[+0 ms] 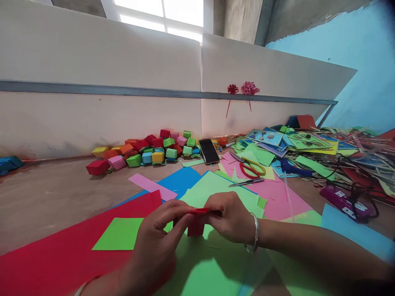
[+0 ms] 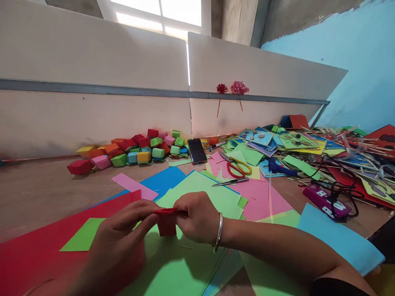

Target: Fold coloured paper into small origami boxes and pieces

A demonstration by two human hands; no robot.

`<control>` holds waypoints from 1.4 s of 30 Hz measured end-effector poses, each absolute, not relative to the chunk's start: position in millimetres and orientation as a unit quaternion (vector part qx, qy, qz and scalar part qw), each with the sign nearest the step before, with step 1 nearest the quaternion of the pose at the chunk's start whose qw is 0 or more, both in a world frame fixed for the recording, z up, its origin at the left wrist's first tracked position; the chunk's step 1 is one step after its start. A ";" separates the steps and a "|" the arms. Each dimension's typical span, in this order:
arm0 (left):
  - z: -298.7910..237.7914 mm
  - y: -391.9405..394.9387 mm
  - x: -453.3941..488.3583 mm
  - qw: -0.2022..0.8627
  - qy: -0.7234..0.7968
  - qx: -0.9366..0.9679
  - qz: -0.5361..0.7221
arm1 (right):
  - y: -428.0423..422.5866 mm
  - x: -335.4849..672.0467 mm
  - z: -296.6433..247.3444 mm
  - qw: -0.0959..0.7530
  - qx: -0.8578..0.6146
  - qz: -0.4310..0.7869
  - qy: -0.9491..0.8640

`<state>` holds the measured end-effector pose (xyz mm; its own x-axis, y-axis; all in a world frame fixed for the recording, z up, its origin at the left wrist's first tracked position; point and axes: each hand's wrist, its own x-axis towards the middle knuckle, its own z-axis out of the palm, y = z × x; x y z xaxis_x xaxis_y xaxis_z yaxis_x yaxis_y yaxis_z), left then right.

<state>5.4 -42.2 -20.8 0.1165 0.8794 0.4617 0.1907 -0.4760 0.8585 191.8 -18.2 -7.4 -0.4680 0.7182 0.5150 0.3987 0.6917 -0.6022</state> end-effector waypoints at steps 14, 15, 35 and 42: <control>1.9 -46.4 13.6 0.527 0.450 0.511 0.509 | -26.6 185.0 4.2 0.397 -0.365 0.351 -0.765; 1.9 -47.5 14.6 0.536 0.450 0.497 0.513 | -27.1 184.9 5.5 0.409 -0.364 0.343 -0.763; -24.9 -32.5 8.0 0.678 0.451 0.459 0.356 | 6.4 200.0 21.9 0.424 -0.466 0.452 -0.631; -15.6 -33.2 11.1 0.646 0.475 0.466 0.374 | 8.2 230.2 6.1 0.359 -0.478 0.435 -0.673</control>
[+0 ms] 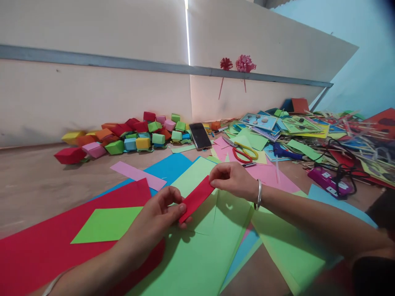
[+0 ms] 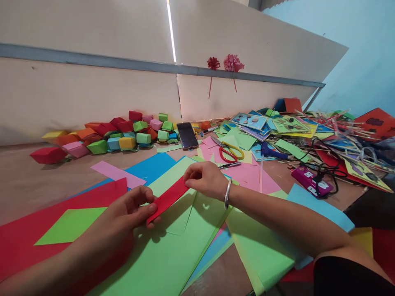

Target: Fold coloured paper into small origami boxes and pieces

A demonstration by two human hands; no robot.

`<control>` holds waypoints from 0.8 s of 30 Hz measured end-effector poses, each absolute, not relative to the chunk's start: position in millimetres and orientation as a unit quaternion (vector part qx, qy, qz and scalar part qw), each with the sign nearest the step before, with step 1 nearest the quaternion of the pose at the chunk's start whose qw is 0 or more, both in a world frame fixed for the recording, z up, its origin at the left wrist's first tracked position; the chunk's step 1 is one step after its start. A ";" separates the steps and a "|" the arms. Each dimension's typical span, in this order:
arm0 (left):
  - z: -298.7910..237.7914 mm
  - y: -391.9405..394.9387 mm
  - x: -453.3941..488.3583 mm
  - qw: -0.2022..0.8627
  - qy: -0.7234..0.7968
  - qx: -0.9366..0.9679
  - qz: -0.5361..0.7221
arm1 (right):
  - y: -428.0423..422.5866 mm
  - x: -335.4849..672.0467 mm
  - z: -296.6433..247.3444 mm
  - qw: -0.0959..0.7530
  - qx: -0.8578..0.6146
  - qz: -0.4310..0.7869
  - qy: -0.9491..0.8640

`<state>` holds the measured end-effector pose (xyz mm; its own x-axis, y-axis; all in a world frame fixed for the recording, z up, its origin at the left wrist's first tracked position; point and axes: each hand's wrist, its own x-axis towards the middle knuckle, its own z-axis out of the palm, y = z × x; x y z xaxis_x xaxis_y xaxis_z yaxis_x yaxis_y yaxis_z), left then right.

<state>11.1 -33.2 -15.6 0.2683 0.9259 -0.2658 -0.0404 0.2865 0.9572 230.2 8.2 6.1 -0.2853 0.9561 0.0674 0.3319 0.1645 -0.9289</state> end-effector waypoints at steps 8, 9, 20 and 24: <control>-11.7 -31.3 13.0 0.620 0.508 0.528 0.280 | 3.6 241.5 -12.6 0.340 -0.486 0.467 -0.656; -11.7 -30.6 13.3 0.620 0.513 0.523 0.281 | 3.9 242.7 -12.3 0.335 -0.479 0.463 -0.666; -11.6 -30.7 10.1 0.639 0.534 0.462 0.304 | 5.7 252.0 -22.3 0.404 -0.282 0.040 -0.869; -14.4 -31.8 3.6 0.286 0.467 0.752 0.368 | -2.1 247.5 -19.9 0.390 -0.293 0.009 -0.873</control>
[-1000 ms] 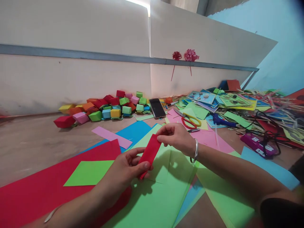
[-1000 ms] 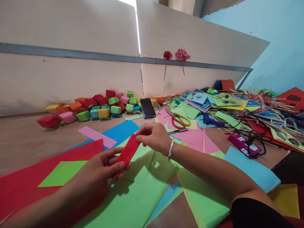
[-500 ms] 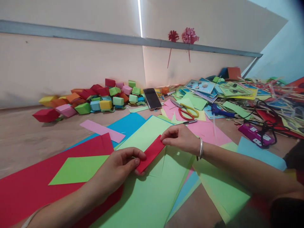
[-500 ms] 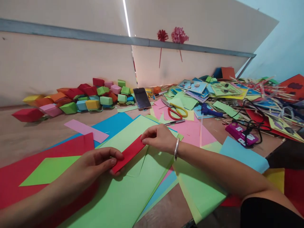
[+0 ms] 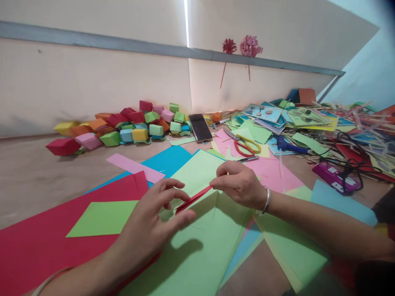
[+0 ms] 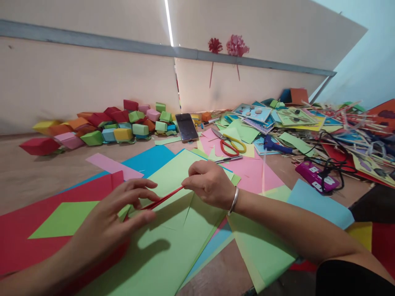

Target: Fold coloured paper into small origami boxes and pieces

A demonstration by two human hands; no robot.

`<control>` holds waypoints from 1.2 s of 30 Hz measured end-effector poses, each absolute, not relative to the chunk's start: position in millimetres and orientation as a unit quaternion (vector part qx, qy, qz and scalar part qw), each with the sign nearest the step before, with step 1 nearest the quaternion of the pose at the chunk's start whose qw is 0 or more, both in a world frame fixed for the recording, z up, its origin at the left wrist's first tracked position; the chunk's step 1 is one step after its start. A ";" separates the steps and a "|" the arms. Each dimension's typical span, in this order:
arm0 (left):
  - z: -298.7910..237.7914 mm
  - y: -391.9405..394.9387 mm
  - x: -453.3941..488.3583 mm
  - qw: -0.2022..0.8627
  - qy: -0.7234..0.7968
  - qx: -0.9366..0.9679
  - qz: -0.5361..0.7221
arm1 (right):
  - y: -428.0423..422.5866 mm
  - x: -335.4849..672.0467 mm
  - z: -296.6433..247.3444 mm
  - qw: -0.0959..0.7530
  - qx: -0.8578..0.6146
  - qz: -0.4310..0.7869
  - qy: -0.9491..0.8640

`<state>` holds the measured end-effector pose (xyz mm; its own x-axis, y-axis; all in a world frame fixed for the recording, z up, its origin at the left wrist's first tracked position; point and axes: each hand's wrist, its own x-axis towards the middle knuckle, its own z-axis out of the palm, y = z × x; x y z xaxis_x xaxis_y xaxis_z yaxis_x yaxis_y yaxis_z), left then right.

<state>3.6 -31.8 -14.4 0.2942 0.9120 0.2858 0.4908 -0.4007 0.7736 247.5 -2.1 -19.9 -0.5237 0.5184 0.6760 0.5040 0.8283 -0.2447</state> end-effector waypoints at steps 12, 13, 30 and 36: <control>-26.1 -36.3 -9.8 -0.181 0.257 0.897 0.311 | -3.9 246.7 -21.8 0.373 -0.240 -0.102 -0.890; -28.4 -35.4 -9.6 -0.199 0.247 0.899 0.302 | -4.1 246.6 -21.7 0.352 -0.222 -0.142 -0.898; -33.7 -35.5 1.0 -0.119 0.237 0.955 0.134 | -40.1 225.3 -22.0 0.047 -0.266 -0.178 -0.946; -27.2 -36.9 2.7 -0.182 0.216 0.952 0.117 | -49.7 217.8 -20.9 -0.007 -0.294 -0.159 -0.942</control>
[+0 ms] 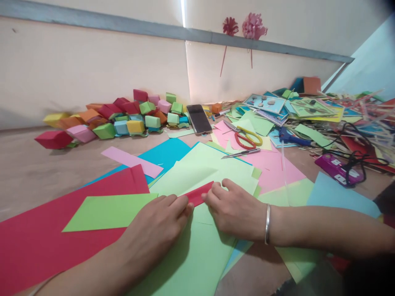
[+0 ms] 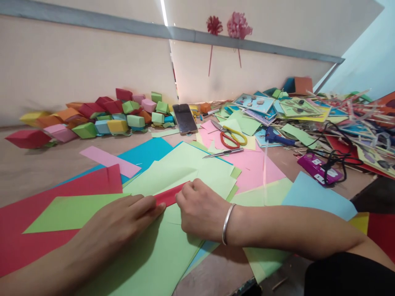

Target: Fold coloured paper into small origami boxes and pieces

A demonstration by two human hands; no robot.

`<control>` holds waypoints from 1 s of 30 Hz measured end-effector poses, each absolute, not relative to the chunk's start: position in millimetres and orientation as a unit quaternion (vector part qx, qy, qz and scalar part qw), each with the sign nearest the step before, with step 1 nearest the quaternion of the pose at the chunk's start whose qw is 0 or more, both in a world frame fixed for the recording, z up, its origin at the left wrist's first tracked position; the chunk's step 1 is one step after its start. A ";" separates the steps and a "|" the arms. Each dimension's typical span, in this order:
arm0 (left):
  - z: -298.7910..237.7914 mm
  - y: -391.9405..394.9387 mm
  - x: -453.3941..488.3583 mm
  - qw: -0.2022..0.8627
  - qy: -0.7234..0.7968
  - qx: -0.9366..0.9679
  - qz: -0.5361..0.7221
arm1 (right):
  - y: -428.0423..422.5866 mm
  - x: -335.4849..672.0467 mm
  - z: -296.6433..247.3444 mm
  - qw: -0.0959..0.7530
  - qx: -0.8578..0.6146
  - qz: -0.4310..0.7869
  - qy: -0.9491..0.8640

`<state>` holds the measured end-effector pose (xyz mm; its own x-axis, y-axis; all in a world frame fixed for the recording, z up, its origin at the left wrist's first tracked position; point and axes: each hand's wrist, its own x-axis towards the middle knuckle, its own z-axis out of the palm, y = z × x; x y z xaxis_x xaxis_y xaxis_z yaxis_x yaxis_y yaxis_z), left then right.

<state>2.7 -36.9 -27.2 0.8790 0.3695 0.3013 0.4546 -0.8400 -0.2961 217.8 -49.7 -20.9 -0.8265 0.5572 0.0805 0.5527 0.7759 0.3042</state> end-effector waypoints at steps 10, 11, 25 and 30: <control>-59.1 -81.0 3.6 0.205 -0.323 -0.916 -0.121 | -43.9 216.4 -25.1 -0.021 0.315 0.142 0.938; -59.3 -80.9 4.8 0.233 -0.313 -0.914 -0.109 | -41.2 214.6 -24.3 -0.013 0.324 0.128 0.937; -36.1 -62.8 2.8 0.306 -0.225 -0.921 -0.085 | -39.7 220.0 -22.2 0.062 0.399 0.097 0.910; -37.3 -51.4 9.8 0.239 -0.279 -0.925 -0.094 | -39.8 218.5 -21.3 0.077 0.378 0.107 0.917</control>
